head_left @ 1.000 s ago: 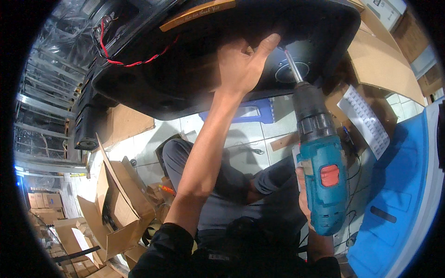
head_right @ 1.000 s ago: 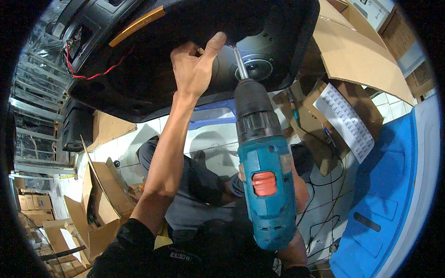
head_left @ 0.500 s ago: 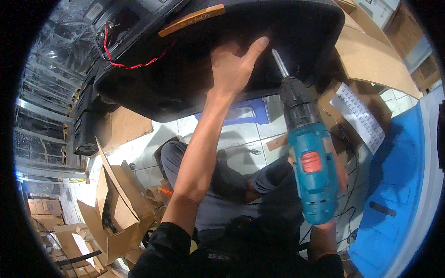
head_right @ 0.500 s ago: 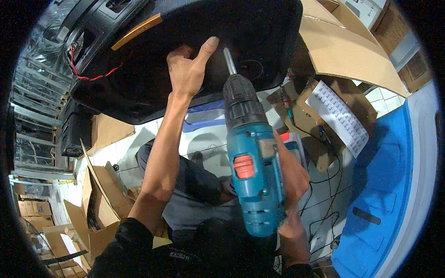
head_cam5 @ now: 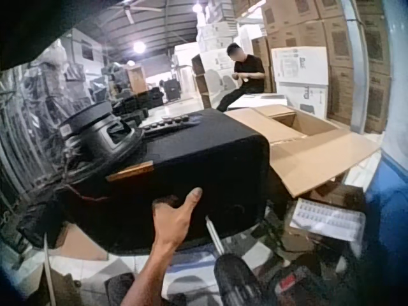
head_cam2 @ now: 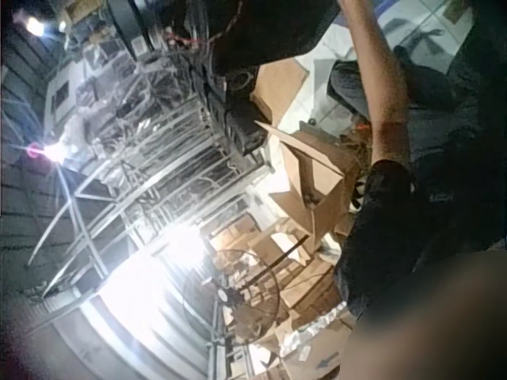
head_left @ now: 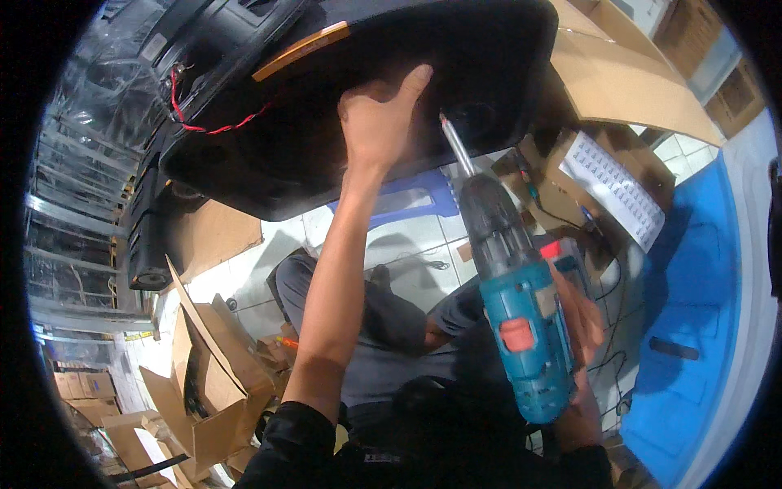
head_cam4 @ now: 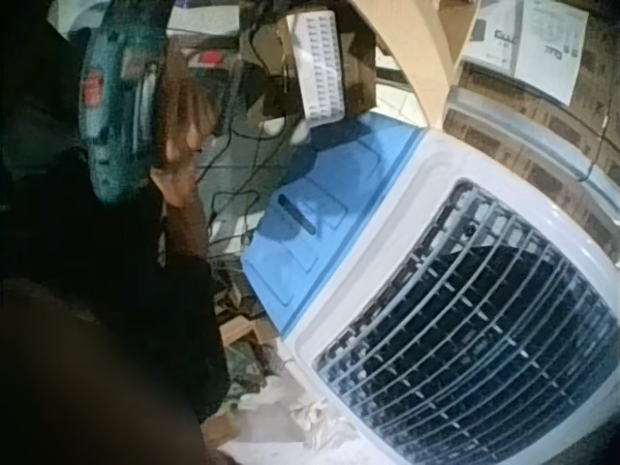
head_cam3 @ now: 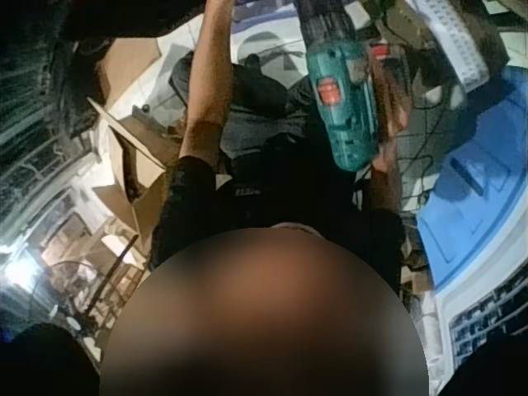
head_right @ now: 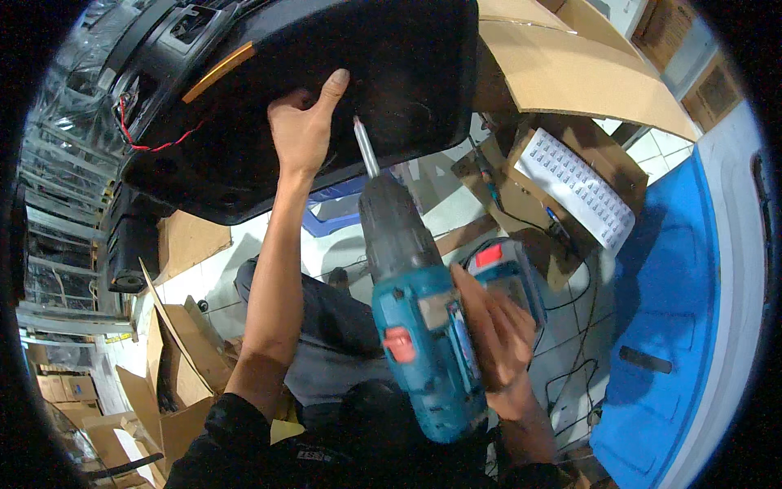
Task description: The person installs a speaker driver into a speaker enclosure, aligns it, and secures it with screws using a cordless drill. The person also handles wiring and adjusts the speaker cone during the process.
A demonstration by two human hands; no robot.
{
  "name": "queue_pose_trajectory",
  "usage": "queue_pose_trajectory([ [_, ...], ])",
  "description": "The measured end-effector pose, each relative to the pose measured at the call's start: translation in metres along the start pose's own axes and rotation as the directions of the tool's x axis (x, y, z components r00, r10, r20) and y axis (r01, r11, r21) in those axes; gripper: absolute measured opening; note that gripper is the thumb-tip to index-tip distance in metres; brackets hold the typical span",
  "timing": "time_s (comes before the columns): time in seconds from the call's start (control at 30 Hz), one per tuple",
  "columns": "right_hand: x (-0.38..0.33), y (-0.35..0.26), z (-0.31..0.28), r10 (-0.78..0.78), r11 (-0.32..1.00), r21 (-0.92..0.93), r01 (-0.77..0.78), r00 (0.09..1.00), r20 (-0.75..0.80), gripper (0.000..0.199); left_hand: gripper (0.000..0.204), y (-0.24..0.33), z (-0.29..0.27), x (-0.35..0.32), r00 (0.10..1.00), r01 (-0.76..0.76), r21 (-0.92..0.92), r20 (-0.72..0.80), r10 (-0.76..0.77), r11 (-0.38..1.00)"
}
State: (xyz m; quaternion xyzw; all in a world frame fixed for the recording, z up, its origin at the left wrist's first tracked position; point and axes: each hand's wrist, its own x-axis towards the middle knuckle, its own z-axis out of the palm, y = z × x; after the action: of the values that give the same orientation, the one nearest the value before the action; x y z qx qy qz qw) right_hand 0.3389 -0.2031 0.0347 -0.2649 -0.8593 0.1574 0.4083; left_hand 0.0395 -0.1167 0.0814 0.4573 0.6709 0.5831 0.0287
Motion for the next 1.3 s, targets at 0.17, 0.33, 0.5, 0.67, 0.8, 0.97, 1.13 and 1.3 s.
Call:
queue_pose_trajectory([
  [0.17,-0.06,-0.015,-0.026,0.686,0.441,0.313,-0.841,0.541,0.487,0.065,0.047,-0.015,-0.016,-0.029,0.941,0.325,-0.196,-0.027,-0.336,0.925],
  [0.33,-0.108,-0.012,-0.032,0.672,0.156,0.219,-0.963,0.265,0.691,0.066,0.032,-0.07,-0.034,-0.121,0.566,0.717,-0.672,0.405,-0.718,0.186],
  [0.5,-0.137,-0.005,-0.018,0.617,0.366,0.145,-0.919,0.356,0.702,0.068,0.019,-0.103,-0.041,-0.213,0.257,0.84,-0.539,0.49,-0.833,-0.059],
  [0.67,-0.151,-0.006,-0.003,0.555,0.684,0.109,-0.721,0.612,0.564,0.069,0.02,-0.1,-0.037,-0.243,0.191,0.883,-0.464,0.481,-0.855,-0.064],
  [0.8,-0.173,-0.002,0.007,0.456,0.857,0.038,-0.514,0.792,0.407,0.07,0.022,-0.087,-0.033,-0.239,0.23,0.87,-0.492,0.472,-0.851,-0.038],
  [0.97,-0.22,0.006,0.021,0.218,0.966,-0.177,-0.188,0.961,0.17,0.072,0.023,-0.066,-0.037,-0.228,0.355,0.879,-0.464,0.483,-0.8,0.109],
  [1.13,-0.199,0.0,0.023,0.055,0.959,-0.282,-0.03,0.995,0.082,0.074,0.028,-0.051,-0.044,-0.216,0.475,0.85,-0.465,0.476,-0.74,0.247],
  [1.3,-0.13,-0.032,-0.008,0.553,0.805,-0.128,-0.579,0.653,0.518,0.075,0.03,-0.039,-0.052,-0.208,0.482,0.83,-0.517,0.476,-0.736,0.209],
])
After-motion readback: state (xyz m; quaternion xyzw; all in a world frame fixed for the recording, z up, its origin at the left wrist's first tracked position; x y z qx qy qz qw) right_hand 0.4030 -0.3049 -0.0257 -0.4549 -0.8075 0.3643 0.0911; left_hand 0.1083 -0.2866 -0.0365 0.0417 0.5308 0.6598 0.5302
